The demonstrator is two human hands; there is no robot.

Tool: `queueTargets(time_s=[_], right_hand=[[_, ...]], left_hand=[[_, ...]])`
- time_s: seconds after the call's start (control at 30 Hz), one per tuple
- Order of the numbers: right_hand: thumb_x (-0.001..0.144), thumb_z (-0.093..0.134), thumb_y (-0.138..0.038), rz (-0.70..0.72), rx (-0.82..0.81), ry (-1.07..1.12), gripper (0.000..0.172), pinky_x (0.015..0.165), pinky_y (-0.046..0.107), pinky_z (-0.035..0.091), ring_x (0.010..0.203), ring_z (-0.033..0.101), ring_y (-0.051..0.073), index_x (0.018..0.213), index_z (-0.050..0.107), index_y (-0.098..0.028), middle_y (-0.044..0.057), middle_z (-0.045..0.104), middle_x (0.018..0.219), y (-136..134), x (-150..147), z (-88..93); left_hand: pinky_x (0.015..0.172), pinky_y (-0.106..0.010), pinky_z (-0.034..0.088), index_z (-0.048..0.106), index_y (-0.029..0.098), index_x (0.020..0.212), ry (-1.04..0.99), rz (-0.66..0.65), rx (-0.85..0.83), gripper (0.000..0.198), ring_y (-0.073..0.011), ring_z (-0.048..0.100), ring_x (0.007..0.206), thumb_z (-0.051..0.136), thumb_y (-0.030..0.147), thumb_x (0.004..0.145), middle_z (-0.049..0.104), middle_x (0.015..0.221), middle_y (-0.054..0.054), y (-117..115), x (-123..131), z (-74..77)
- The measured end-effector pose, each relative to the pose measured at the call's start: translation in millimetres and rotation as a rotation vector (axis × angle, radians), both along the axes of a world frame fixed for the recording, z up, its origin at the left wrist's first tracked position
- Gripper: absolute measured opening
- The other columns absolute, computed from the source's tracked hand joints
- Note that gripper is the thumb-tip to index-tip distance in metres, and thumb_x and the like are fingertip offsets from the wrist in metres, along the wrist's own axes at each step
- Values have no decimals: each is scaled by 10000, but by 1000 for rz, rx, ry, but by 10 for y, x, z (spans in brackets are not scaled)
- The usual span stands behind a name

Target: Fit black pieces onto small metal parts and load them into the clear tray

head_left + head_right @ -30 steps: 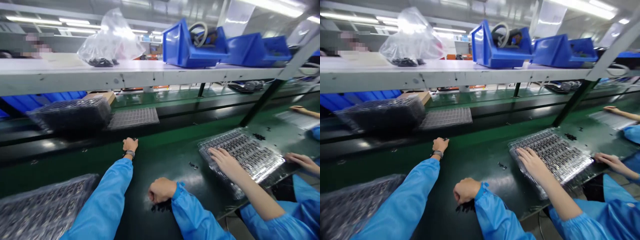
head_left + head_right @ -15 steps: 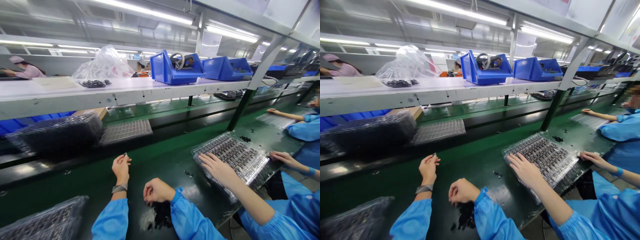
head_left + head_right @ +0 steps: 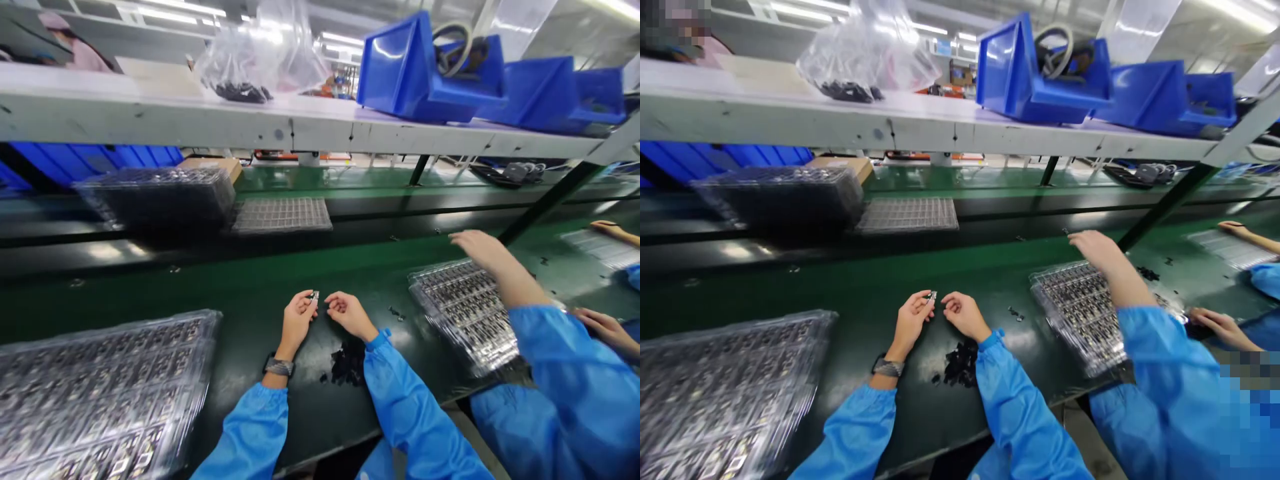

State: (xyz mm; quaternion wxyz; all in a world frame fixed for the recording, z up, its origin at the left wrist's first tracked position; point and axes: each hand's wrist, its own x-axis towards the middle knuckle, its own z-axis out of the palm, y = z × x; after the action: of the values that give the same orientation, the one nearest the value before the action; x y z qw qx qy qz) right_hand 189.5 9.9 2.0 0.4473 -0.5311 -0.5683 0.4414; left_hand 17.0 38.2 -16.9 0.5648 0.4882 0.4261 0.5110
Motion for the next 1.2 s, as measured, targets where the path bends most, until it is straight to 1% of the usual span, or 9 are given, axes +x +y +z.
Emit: queueTargets(time_s=[0.13,0.27,0.37,0.53,0.63,0.8,1.0,1.2], right_hand=[[739,679,-233,-33,12,-25,99,649,277,475,644,584,147,826,707,-195,3,679,721,5,57,3],[762,664,-280,-62,70,-70,152,617,279,469,641,599,155,841,746,-179,35,721,765,3,79,14],[773,667,-293,-67,55,-23,169,611,276,493,654,638,161,862,755,-180,45,749,800,-1,79,15],[748,725,-303,-88,20,123,210,602,283,535,628,669,164,916,739,-177,44,757,781,5,66,4],[715,768,-287,-125,33,165,210,595,278,535,623,666,163,889,710,-185,29,740,741,10,62,4],[744,729,-279,-149,72,119,131,600,276,518,606,631,152,837,727,-186,20,718,716,10,68,8],[744,699,-277,-152,92,93,142,619,279,514,629,633,158,846,733,-184,30,725,746,13,73,-4],[745,708,-265,-125,104,103,116,618,277,515,632,640,161,831,717,-189,23,714,727,13,76,-13]], left_hand=[[558,-239,457,641,151,1117,-1,-24,-12,521,-133,616,593,808,466,737,668,733,-3,-20,31,-24],[567,-236,454,643,142,1139,-17,-44,-15,493,-127,617,607,794,426,765,672,764,-10,-37,20,-21],[567,-233,453,645,134,1150,-39,-61,-13,489,-125,616,610,793,407,773,671,762,-10,-41,21,-25],[555,-232,451,650,128,1141,-41,-73,-14,489,-127,617,600,798,406,767,671,746,-5,-43,39,-43],[554,-235,450,655,134,1135,-40,-75,-14,488,-130,621,600,806,412,764,673,744,-4,-47,39,-39],[568,-241,452,663,143,1131,-35,-102,-6,468,-133,623,607,804,408,772,669,742,-2,-56,30,-18],[585,-241,453,661,140,1143,-14,-141,-2,452,-132,624,625,795,386,788,658,744,1,-63,30,-22],[579,-246,453,674,140,1142,-60,-182,-24,484,-133,622,619,831,405,768,652,740,3,-77,36,-8]])
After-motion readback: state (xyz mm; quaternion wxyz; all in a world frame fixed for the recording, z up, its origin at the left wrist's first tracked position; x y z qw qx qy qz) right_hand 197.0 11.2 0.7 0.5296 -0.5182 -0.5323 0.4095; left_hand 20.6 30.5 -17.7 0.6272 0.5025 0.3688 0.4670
